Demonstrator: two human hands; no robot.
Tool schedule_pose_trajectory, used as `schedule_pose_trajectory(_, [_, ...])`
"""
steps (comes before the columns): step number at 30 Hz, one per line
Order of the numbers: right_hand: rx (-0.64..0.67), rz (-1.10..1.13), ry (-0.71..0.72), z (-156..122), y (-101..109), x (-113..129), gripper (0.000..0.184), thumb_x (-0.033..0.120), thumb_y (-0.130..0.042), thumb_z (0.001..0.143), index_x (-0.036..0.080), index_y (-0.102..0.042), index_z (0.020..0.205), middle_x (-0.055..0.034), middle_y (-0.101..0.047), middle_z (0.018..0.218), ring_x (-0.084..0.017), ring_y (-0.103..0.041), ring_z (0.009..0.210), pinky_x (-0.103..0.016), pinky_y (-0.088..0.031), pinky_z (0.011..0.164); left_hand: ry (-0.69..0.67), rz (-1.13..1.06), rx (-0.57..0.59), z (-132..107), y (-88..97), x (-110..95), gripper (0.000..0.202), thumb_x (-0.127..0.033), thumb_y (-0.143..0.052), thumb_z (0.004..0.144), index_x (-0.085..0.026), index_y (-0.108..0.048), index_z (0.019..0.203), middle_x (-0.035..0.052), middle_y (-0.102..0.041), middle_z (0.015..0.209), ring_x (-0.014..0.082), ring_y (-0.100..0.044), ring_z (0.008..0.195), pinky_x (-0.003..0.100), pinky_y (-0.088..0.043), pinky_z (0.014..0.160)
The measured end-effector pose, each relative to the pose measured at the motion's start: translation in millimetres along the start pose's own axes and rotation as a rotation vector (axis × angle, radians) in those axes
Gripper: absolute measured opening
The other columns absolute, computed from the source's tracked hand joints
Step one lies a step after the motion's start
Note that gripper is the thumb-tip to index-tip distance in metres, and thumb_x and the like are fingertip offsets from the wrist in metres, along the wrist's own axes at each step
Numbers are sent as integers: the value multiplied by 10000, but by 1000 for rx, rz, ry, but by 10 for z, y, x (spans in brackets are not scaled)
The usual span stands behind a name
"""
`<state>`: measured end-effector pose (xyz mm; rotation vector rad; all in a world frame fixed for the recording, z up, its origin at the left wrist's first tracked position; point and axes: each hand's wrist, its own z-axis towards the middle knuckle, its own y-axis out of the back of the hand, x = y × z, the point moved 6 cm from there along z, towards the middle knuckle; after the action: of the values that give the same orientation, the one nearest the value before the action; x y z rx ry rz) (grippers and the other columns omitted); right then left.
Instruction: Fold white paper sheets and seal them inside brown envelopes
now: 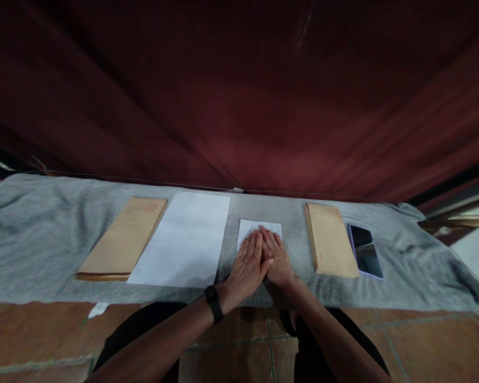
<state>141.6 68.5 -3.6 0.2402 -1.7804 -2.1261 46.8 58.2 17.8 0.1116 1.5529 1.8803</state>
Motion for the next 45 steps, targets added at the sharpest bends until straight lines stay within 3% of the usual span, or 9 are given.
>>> schedule_pose_trajectory(5, [-35,-29,78,-205,30,196,636,167,-383,960,115,-253,1581,-119,-320,1623,-258,-276,1506,-487,-272,1229,-15,-31,37,-105,-33,106,819,-589,-289,1016,-72,-25,1594,222,-227,1636,292,-207,1527,489,-291,1209])
schedule_pose_trajectory(10, [-44,-25,129,-373,105,330,626,197,-397,972,61,-265,1568,-152,-339,1608,-286,-301,1492,-493,-282,1224,-33,71,78,-170,-16,166,833,-605,-297,1008,-41,-92,1586,226,-227,1633,292,-184,1533,485,-236,1231])
schedule_pose_trajectory(18, [-27,4,-20,-529,206,24,583,368,-383,1036,52,-359,1525,-176,-384,1581,-267,-345,1477,-451,-314,1211,-43,215,39,-261,72,233,902,-685,-339,964,-35,-184,1569,236,-267,1618,311,-215,1524,485,-243,1228])
schedule_pose_trajectory(22, [-16,34,-70,-617,238,-85,579,369,-373,1040,59,-357,1528,-186,-394,1572,-278,-354,1473,-472,-323,1202,-15,222,16,-290,136,277,879,-672,-339,969,-13,-251,1544,248,-319,1593,318,-260,1509,492,-277,1217])
schedule_pose_trajectory(26, [12,63,-89,-603,278,-132,534,342,-352,1047,64,-414,1499,-173,-434,1549,-273,-396,1451,-489,-318,1200,46,247,-7,-189,239,292,780,-578,-357,997,54,-392,1451,294,-430,1511,346,-298,1490,528,-256,1226])
schedule_pose_trajectory(29, [7,91,-132,-537,347,-167,475,328,-330,1056,110,-509,1438,-141,-507,1504,-269,-456,1410,-520,-291,1204,28,234,-40,-22,309,181,636,-438,-364,1020,11,-389,1470,243,-415,1543,317,-252,1511,529,-226,1241])
schedule_pose_trajectory(34, [-38,130,-154,-445,441,-203,399,284,-374,1042,179,-582,1366,-97,-600,1424,-257,-510,1359,-540,-258,1208,-159,120,10,177,76,-92,578,-370,-301,1045,-66,-285,1536,169,-305,1620,235,-204,1530,455,-258,1243])
schedule_pose_trajectory(39, [-44,149,-154,-381,435,-275,364,226,-402,1017,191,-626,1302,-85,-651,1354,-244,-539,1319,-523,-267,1203,-93,126,-6,233,-171,22,643,-455,-313,1044,-45,-261,1537,217,-325,1598,275,-245,1515,489,-298,1216])
schedule_pose_trajectory(45, [-36,211,-182,-268,432,-388,338,252,-402,1019,226,-689,1197,-73,-707,1250,-234,-598,1244,-549,-267,1200,15,196,-11,248,-96,245,644,-414,-327,1031,3,-288,1520,243,-320,1590,293,-227,1518,491,-289,1216])
